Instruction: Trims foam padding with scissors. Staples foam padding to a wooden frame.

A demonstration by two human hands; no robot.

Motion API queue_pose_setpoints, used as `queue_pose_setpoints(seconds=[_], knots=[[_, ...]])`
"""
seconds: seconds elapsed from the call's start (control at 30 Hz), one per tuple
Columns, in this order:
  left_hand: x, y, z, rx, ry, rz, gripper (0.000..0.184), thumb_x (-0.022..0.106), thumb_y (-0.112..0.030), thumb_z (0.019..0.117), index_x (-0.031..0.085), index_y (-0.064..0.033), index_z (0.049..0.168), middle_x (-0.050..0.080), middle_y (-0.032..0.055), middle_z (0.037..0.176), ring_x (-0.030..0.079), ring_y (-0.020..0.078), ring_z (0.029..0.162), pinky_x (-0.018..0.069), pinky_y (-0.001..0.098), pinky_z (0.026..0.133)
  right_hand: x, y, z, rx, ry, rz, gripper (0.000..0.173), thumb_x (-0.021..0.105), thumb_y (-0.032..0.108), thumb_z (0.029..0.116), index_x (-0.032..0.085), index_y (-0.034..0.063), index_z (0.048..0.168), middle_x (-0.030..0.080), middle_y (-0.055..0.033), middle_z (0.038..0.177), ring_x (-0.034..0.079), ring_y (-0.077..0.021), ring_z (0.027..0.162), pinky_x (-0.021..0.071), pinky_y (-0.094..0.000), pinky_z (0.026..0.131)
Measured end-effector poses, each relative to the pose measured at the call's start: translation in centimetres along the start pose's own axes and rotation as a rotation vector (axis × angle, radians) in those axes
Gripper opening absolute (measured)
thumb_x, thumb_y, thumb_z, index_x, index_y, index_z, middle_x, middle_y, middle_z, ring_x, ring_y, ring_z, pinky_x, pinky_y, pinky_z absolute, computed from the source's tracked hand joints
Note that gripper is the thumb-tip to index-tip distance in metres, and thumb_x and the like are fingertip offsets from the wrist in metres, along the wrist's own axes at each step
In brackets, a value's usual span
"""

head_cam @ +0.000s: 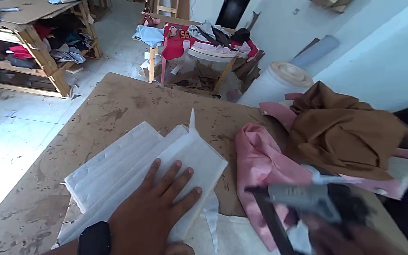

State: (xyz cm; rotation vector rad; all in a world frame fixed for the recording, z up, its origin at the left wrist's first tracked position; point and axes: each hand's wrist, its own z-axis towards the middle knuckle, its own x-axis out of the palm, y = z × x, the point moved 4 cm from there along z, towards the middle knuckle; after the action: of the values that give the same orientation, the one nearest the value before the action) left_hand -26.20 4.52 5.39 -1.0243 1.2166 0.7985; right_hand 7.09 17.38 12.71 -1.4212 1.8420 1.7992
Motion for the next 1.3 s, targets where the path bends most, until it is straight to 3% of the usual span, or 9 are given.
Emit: queue_pose_setpoints(seconds=[0.07,0.13,0.2,0.4,0.53,0.87,1.0,1.07,1.3], knots=[[0.0,0.1,0.0,0.001,-0.017,0.001,0.097,0.031,-0.089,0.0878,0.02,-0.0314,0.166,0.012,0.0097,0.174,0.008,0.0405,0.159,0.0108,0.0793,0.117,-2.7,5.1,3.3,-0.113,0.023,-0.074,0.039,0.053,0.043,0.1063,0.063,0.0079,0.119,0.069,-0.0082,0.075,0.065,-0.0213,0.054,0.0582,-0.0428,0.051],[0.0,0.1,-0.2,0.001,-0.018,-0.001,0.099,0.029,-0.09,0.0872,0.018,-0.0308,0.166,0.011,0.0103,0.174,0.008,0.0411,0.159,0.0104,0.0799,0.117,-2.7,7.4,6.5,-0.144,0.048,-0.121,0.036,0.054,0.056,0.1013,0.068,0.0251,0.111,0.07,-0.0035,0.074,0.062,-0.0192,0.048,0.0553,-0.0365,0.043],[-0.1,0.1,-0.2,0.006,-0.012,-0.017,0.1,0.028,-0.09,0.0868,0.018,-0.0298,0.166,0.01,0.0106,0.174,0.007,0.0411,0.159,0.0089,0.0799,0.117,-1.5,8.3,8.5,-0.107,0.109,-0.214,0.038,0.053,0.064,0.0976,0.069,0.0302,0.101,0.069,-0.0009,0.07,0.061,-0.0175,0.046,0.0543,-0.0345,0.042],[0.1,0.3,-0.3,-0.01,0.045,-0.084,0.1,0.027,-0.089,0.0881,0.017,-0.0276,0.166,0.008,0.0119,0.174,0.004,0.0416,0.159,0.0049,0.0802,0.117,0.2,8.4,10.1,-0.055,0.191,-0.325,0.034,0.052,0.06,0.0983,0.068,0.0303,0.102,0.073,0.0012,0.081,0.062,-0.0167,0.048,0.0539,-0.0352,0.043],[0.0,0.4,-0.3,0.0,0.047,-0.09,0.1,0.026,-0.09,0.0881,0.016,-0.0274,0.166,0.007,0.0134,0.174,0.003,0.0431,0.158,0.0045,0.0804,0.117,0.3,10.4,10.4,-0.086,0.165,-0.342,0.039,0.054,0.065,0.0963,0.068,0.0292,0.101,0.069,-0.0005,0.069,0.061,-0.0167,0.046,0.0546,-0.0342,0.042],[-0.2,0.3,-1.4,-0.001,0.038,-0.126,0.103,0.027,-0.089,0.0883,0.02,-0.0216,0.166,0.008,0.0139,0.173,0.003,0.0413,0.159,0.0052,0.0788,0.118,2.3,14.8,12.5,-0.095,0.214,-0.375,0.033,0.055,0.053,0.1013,0.068,0.0228,0.095,0.066,-0.0032,0.064,0.062,-0.0181,0.047,0.0543,-0.0333,0.044],[-0.4,0.6,-4.0,-0.009,-0.053,-0.11,0.102,0.026,-0.088,0.0898,0.027,-0.0172,0.164,0.015,0.0153,0.172,0.009,0.0404,0.159,0.0095,0.0748,0.12,2.7,16.0,13.6,-0.087,0.247,-0.391,0.031,0.056,0.046,0.1035,0.067,0.0193,0.092,0.065,-0.0035,0.064,0.061,-0.0175,0.047,0.0532,-0.0314,0.044],[-0.7,0.9,-6.0,-0.037,-0.094,-0.121,0.102,0.029,-0.087,0.0902,0.031,-0.0147,0.162,0.018,0.0173,0.171,0.011,0.0406,0.158,0.0119,0.0719,0.122,2.7,17.4,14.1,-0.128,0.223,-0.378,0.027,0.055,0.045,0.104,0.066,0.0205,0.098,0.066,-0.0036,0.065,0.061,-0.0186,0.047,0.0539,-0.0323,0.044],[-1.9,1.2,-12.3,-0.129,-0.039,-0.167,0.106,0.032,-0.085,0.0905,0.032,-0.0069,0.161,0.016,0.0211,0.171,0.012,0.0407,0.158,0.0137,0.0623,0.126,4.5,18.8,15.8,-0.109,0.246,-0.344,0.03,0.055,0.044,0.1048,0.065,0.0167,0.099,0.065,-0.0083,0.065,0.061,-0.0227,0.046,0.0542,-0.0353,0.043]])
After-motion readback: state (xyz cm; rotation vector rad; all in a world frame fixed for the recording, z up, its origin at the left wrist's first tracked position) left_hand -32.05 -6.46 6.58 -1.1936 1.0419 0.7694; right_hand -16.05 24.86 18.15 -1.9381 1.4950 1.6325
